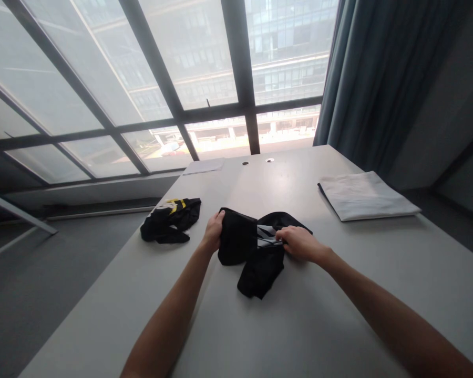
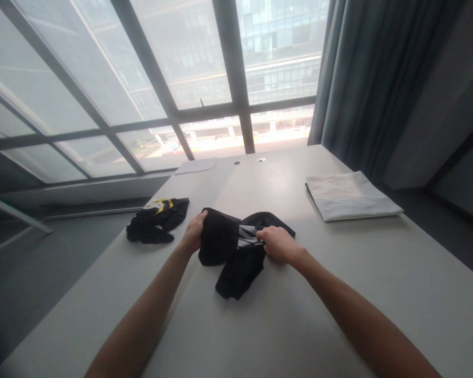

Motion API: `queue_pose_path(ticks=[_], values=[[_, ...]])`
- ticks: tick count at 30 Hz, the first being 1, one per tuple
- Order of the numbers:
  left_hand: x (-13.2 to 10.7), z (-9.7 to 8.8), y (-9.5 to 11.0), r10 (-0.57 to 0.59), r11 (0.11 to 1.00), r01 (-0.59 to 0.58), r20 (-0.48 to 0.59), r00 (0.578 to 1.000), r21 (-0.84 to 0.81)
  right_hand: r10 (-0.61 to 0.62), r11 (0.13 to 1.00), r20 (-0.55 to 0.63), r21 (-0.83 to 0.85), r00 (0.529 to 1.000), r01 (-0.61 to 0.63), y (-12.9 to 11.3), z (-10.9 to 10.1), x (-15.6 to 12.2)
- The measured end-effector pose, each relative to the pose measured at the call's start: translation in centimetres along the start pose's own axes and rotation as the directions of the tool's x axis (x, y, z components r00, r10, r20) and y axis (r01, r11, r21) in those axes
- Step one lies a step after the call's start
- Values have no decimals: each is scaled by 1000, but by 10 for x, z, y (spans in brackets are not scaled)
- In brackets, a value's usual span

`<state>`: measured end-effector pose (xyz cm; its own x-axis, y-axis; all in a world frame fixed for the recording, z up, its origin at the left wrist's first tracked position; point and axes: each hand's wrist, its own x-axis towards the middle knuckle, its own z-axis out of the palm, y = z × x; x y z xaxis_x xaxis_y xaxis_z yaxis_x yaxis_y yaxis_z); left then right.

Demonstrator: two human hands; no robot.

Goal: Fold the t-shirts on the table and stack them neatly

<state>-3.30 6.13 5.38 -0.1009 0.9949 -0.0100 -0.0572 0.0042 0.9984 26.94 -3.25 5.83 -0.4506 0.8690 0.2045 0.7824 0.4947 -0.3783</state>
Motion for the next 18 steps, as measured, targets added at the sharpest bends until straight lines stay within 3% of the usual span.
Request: queue_pose_path(ticks=[5,10,15,18], values=[[12,-16,11,-30,995,9,-215,976,-101,138,983,-101,-107,985,-149,19,-12,5],[17,-32,28,-24,993,-15,-338,941,-113,278,930,-208,-185,938,-317,40,-31,7],[19,-40,32,-3,990,-54,-394,919,-133,335,902,-295,-175,895,-396,56,-36,5],[19,-40,30,18,997,-41,-351,936,-58,337,906,-263,-172,904,-387,59,-33,4]])
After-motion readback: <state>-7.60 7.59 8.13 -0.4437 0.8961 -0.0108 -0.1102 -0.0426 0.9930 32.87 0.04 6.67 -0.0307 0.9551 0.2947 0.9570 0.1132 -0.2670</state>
